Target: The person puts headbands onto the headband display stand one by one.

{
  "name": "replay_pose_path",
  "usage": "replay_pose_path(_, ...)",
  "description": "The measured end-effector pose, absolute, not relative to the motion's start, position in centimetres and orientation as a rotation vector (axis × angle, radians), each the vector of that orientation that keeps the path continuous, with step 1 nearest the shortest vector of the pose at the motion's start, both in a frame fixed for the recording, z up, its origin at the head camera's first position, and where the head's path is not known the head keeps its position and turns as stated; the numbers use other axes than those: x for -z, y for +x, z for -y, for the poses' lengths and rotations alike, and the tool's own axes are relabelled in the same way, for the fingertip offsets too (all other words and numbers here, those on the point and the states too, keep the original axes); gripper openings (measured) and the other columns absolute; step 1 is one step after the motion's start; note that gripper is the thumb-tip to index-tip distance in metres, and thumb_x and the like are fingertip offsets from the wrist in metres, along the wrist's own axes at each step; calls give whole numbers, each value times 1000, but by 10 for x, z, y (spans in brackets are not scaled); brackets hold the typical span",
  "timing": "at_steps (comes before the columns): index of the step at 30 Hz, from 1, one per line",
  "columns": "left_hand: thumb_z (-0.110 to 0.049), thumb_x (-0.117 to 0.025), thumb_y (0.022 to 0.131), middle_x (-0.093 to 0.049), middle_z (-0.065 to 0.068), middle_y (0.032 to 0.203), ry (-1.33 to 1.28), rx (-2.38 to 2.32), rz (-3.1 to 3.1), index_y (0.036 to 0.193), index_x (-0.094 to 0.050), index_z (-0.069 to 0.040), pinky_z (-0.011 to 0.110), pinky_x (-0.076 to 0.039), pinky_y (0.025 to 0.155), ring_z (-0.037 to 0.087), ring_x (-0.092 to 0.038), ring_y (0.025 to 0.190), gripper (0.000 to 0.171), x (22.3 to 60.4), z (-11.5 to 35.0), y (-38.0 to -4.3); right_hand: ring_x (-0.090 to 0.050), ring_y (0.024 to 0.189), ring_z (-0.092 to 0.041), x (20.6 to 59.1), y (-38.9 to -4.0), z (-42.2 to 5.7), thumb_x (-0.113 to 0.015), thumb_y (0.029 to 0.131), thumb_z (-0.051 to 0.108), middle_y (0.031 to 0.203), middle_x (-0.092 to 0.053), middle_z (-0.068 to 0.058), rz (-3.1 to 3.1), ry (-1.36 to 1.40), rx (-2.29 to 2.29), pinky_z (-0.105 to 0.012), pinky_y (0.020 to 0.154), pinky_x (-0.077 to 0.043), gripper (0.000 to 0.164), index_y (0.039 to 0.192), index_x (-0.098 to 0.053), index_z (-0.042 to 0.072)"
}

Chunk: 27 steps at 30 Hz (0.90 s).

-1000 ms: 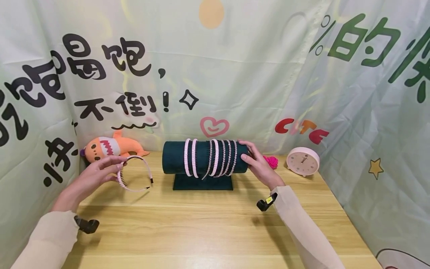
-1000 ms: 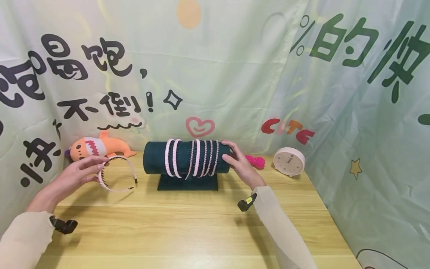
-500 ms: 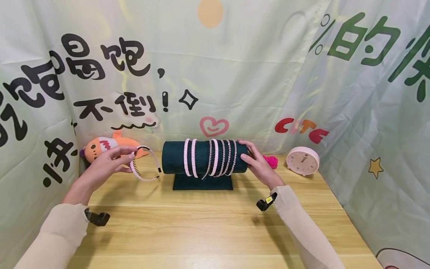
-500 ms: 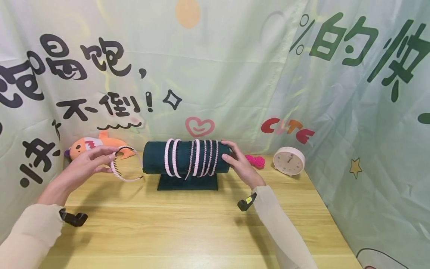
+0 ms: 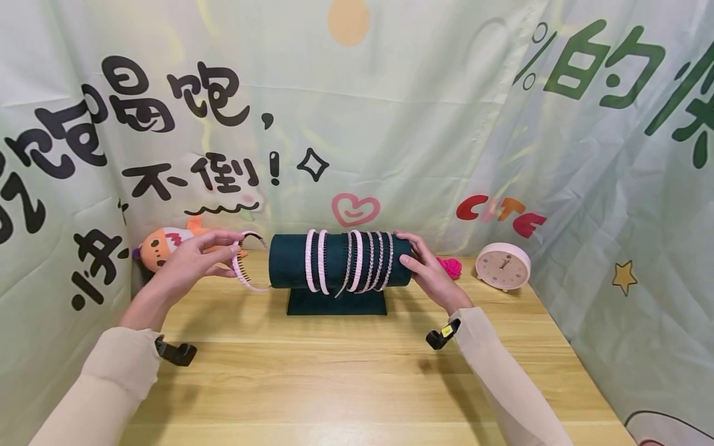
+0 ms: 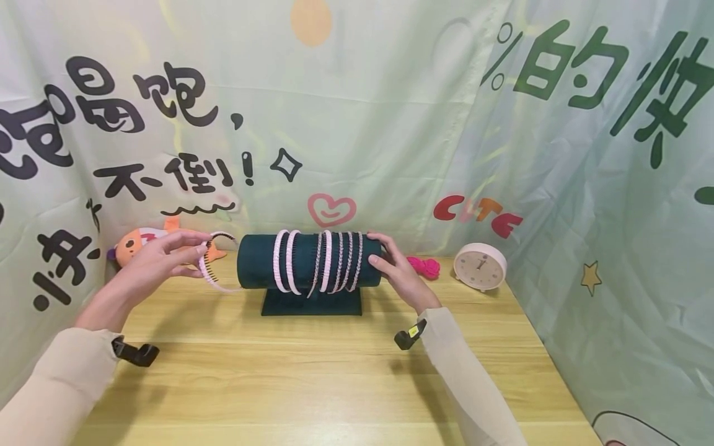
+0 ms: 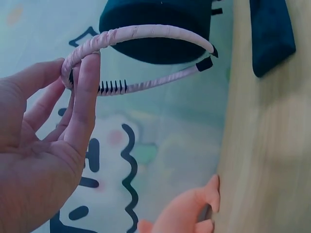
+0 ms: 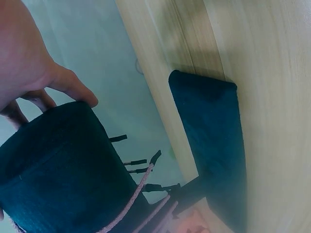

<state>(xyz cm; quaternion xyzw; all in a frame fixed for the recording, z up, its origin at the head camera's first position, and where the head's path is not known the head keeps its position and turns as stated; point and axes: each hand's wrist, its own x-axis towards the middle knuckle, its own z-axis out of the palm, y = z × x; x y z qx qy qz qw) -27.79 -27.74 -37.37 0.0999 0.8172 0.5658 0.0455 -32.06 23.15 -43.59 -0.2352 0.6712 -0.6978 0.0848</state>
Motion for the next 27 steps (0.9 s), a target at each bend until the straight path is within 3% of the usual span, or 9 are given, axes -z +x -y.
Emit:
replay_pose_path(13,-32,-71,108,-62,19,130,332,-1771,-2407,151,-56,-5,33,-67,87,19,-74,98,53,365,252,-279,-37,146,-31,437,-321,-232,-52,115,16,177,-23,-6,-2020,-697,2077,-27,109,-55,52,164,-35,23)
replay_pose_path(20,-35,-72,107,-59,22,142,317,-1748,-2418,152,-57,-9,35,-67,88,23,-73,102,54,367,240,-282,-38,145,-32,436,-320,-231,-52,115,16,175,-25,-6,-2017,-692,2075,-28,109,-56,52,164,-35,24)
replay_pose_path(27,-33,-71,108,-61,23,142,361,-1738,-2444,152,-59,-9,36,-68,86,26,-73,101,52,365,229,-284,-40,143,-31,436,-320,-231,-52,115,17,173,-27,-7,-2012,-704,2080,-28,108,-56,50,163,-37,25)
